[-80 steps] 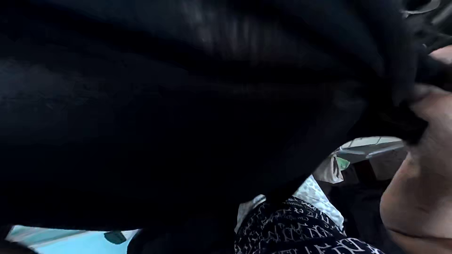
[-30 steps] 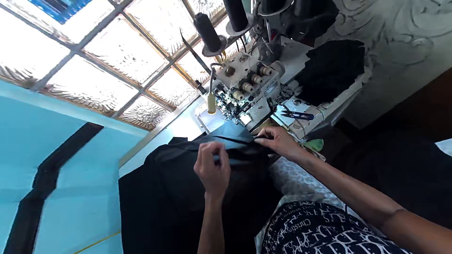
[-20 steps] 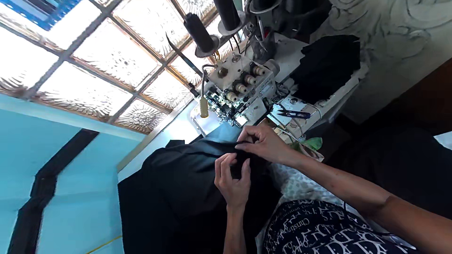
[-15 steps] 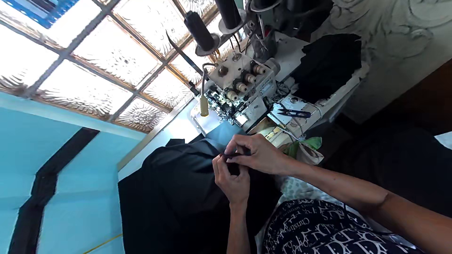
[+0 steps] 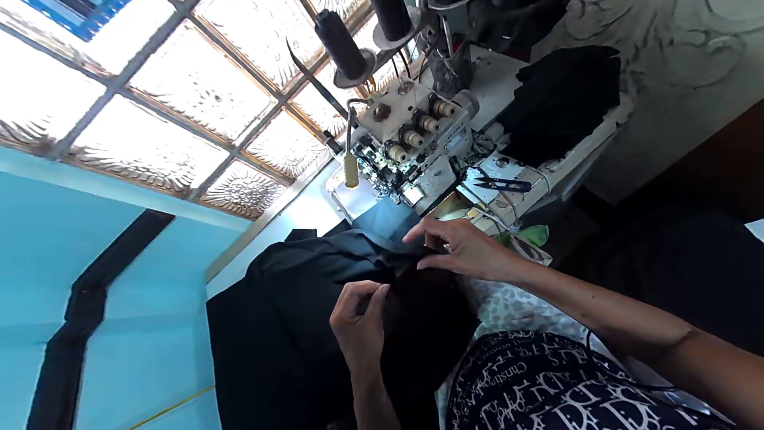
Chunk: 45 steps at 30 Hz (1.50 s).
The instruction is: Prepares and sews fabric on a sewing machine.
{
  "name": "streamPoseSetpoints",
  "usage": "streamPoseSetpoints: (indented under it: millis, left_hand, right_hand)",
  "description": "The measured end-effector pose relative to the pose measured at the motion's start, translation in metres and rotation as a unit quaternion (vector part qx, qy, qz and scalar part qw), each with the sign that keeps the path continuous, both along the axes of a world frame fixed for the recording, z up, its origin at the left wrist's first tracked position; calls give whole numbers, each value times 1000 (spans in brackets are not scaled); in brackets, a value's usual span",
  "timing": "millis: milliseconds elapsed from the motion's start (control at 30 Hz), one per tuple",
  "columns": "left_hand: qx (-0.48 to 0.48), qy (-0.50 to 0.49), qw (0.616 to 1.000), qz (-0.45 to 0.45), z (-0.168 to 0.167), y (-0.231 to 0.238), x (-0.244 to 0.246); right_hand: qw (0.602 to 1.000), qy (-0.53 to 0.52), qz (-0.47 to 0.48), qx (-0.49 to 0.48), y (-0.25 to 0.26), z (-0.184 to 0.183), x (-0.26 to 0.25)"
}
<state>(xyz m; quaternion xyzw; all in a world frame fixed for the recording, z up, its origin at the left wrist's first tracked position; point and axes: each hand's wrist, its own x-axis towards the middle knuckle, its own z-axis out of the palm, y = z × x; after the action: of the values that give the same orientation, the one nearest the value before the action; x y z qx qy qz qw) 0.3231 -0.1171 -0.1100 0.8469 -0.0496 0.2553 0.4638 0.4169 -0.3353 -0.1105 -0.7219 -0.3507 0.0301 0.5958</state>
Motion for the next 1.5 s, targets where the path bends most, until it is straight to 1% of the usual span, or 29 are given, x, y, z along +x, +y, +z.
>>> streamPoseSetpoints:
  millis: [100,200,267,333,433,500,600,667,733,833,900,967,1033,1067,1167,1267,1367,1433,1500]
  left_hand:
    - [36,-3,999,-7,8,-3,2]
    - [45,1,999,-7,4,-19,4]
    - [38,6,999,-9,-2,-26,4]
    - [48,0,999,-1,-6,-29,3]
    - [99,-34,994,23,-10,-29,1]
    - [165,-67,982,61,-13,-25,2]
    - [269,-116,948,124,-21,-19,10]
    - [309,-146,929,142,-30,-16,19]
    - [325,-181,917,145,-40,-14,31]
    - [289,-238,918,134,-51,-16,48]
    - [239,-252,930,123,-47,-18,53]
    - [185,-234,949,104,-36,-19,51]
    - [139,-206,965,78,-24,-18,46]
    - [129,-191,971,67,-19,-17,44]
    - [124,-145,980,49,-17,-16,36]
    - [110,-105,988,17,-21,-25,24]
    - [78,-73,994,-23,-22,-38,16]
    - [18,-57,998,-24,-21,-42,12]
    - [-65,-42,997,-16,-17,-41,9]
  right_hand:
    - [1000,13,-17,-7,-3,-6,0]
    - [997,61,-31,42,1,-3,-3]
    - [987,129,-23,90,4,2,-5]
    - [967,207,-5,150,7,5,-5]
    - [922,305,21,237,10,7,-5]
    - [903,334,32,267,10,6,-3]
    - [896,342,23,282,10,6,-3]
    - [890,353,21,287,11,7,-3]
    - [884,361,25,295,11,8,-3]
    - [887,354,36,295,12,8,-3]
    - [894,341,27,289,11,7,-3]
    - [916,307,9,259,9,2,-2]
    - [943,266,-5,200,5,-6,-2]
    - [949,258,-5,179,4,-12,-3]
    - [940,296,-15,169,5,-26,-6]
    - [933,308,-31,181,6,-25,-6]
    - [952,249,12,175,6,-13,-9]
    - [965,195,48,170,12,-4,-12]
    - [974,146,82,154,20,0,-15]
